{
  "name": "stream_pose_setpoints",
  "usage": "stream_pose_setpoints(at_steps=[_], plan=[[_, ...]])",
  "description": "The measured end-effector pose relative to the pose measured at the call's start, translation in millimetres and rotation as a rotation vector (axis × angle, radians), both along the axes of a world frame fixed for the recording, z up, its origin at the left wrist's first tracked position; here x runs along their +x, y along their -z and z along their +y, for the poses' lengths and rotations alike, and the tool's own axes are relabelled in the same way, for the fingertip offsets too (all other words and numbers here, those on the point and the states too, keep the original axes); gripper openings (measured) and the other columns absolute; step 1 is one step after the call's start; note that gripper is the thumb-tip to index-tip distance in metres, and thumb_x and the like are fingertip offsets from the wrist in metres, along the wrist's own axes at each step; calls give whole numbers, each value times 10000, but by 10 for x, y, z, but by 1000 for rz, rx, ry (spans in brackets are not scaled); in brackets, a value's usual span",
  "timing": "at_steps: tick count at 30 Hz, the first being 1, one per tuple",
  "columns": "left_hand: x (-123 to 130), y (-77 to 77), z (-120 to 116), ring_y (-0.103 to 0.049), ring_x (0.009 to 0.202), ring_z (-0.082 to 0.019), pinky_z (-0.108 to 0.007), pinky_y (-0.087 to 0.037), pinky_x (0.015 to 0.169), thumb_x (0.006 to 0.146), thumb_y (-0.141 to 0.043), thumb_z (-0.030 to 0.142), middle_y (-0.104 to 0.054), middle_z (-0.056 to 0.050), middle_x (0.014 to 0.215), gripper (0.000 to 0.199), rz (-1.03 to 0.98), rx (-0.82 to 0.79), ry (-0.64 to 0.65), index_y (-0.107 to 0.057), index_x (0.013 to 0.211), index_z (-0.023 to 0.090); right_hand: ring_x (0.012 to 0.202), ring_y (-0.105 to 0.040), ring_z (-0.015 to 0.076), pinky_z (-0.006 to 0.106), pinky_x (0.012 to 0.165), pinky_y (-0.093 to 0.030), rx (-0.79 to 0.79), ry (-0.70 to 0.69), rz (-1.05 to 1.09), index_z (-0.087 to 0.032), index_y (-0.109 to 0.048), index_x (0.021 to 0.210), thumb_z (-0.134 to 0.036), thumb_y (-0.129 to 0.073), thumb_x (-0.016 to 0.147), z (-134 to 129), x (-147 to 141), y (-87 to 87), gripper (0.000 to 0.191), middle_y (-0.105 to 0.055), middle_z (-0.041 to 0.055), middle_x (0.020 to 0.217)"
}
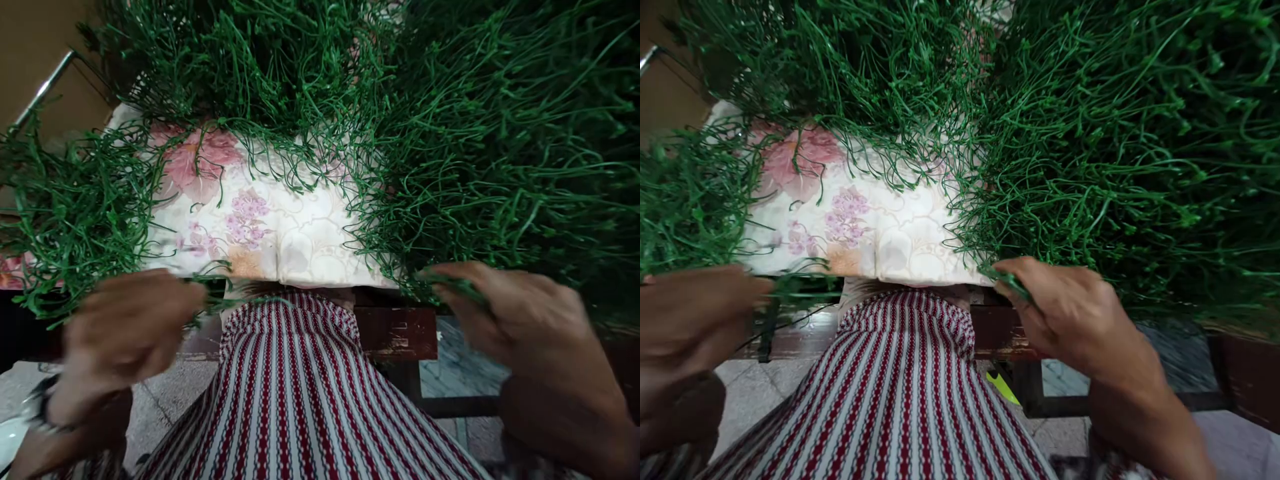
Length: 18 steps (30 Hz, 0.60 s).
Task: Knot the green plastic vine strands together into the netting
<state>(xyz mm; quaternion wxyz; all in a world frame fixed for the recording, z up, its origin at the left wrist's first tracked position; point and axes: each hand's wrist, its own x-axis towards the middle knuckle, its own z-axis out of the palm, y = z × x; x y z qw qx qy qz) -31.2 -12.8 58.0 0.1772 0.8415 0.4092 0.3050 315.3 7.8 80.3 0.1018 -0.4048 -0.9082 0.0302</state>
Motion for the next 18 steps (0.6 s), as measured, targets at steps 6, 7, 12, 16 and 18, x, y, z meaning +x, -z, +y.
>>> stream_pose_setpoints(at_steps=[6, 7, 12, 16, 18], plan=[[267, 214, 258, -627, 654, -120, -228, -488, 619, 785, -519, 82, -674, -17, 746, 149, -2, 64, -42, -598, 877, 167, 791, -587, 160, 262, 626, -380, 519, 339, -234, -189, -522, 1099, -481, -541, 825, 453, 238, 28, 401, -636, 60, 866], [311, 242, 292, -626, 640, -119, -221, -485, 608, 790, -522, 96, -674, -14, 728, 130, -30, 56, -56, -602, 861, 171, 869, -566, 210, 304, 676, -374, 561, 404, -292, -182, -505, 1161, -564, -536, 788, 540, 242, 78, 535, -626, 95, 950], [391, 235, 367, -572, 545, -96, -192, -426, 520, 810, -509, 144, -641, -14, 637, 119, -127, -55, -91, -618, 763, 151, 1006, -447, 262, 406, 827, -302, 356, 407, -442, -214, -481, 1248, -555, -471, 828, 770, 193, 226, 542, -548, 109, 1193], [408, 149, 406, -485, 492, -74, -180, -365, 477, 812, -508, 175, -555, 19, 556, 156, -221, -214, -144, -603, 692, 147, 1044, -460, 233, 381, 910, -326, 410, 351, -320, -210, -505, 1238, -400, -394, 901, 726, 178, 9, 402, -571, 88, 1179], [436, 122, 453, -448, 483, -71, -178, -348, 467, 806, -522, 204, -513, 31, 531, 162, -303, -308, -182, -595, 674, 145, 994, -515, 222, 379, 906, -358, 487, 296, -248, -214, -544, 1189, -371, -406, 896, 678, 192, -143, 360, -618, 80, 1101]])
